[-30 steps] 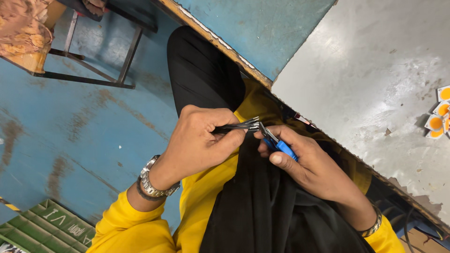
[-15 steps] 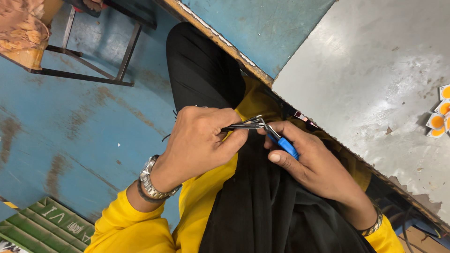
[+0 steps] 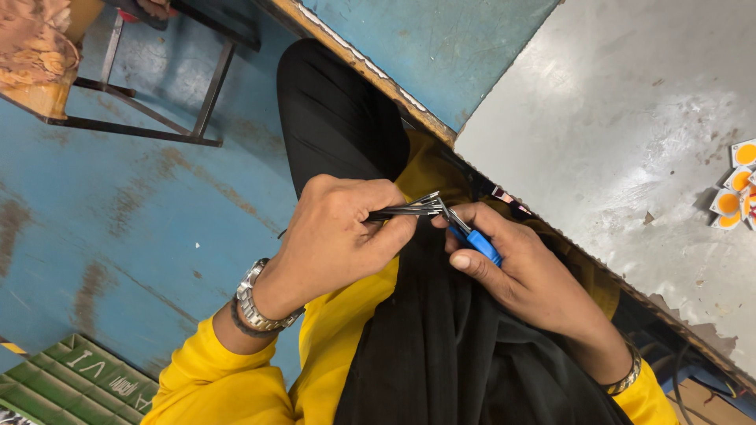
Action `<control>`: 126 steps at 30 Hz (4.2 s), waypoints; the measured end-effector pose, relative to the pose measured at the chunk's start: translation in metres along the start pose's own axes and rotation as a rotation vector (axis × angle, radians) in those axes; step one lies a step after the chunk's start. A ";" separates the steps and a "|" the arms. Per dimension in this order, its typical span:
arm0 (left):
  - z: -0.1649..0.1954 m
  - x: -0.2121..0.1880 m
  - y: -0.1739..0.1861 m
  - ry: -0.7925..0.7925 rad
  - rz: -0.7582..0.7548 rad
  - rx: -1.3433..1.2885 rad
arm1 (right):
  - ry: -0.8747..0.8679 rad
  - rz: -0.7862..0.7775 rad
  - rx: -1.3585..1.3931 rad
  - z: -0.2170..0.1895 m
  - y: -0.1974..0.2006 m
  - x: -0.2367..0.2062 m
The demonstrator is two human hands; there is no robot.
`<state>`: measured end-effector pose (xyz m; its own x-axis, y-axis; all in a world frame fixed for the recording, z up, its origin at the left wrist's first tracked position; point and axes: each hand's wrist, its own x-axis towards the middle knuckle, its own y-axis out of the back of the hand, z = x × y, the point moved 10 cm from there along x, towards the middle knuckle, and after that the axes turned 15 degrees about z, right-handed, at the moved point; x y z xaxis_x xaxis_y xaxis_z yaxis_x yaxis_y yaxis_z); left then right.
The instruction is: The person solders red and black wire ends onto small LED light modules on a workbench, dipping wire ends into a cup of flux before soldering. They then gather the finished wires, trim and align the ends with pliers, and set the bundle aside.
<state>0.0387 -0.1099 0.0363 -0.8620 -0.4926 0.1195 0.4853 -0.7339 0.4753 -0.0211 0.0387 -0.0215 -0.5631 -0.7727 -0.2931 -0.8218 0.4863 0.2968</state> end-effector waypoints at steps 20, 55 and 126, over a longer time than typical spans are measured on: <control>-0.003 -0.003 -0.002 0.032 0.006 -0.011 | -0.039 -0.007 -0.016 0.005 -0.004 0.002; -0.032 -0.007 -0.019 0.224 -0.129 -0.372 | 0.036 -0.058 0.111 0.004 -0.004 -0.001; -0.069 -0.036 -0.032 0.409 -0.035 -0.686 | 0.041 0.035 0.210 0.017 -0.025 0.007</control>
<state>0.0644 -0.1006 -0.0437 -0.8206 -0.4993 -0.2781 0.5559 -0.8104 -0.1853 -0.0062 0.0279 -0.0463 -0.5913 -0.7676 -0.2474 -0.8041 0.5844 0.1089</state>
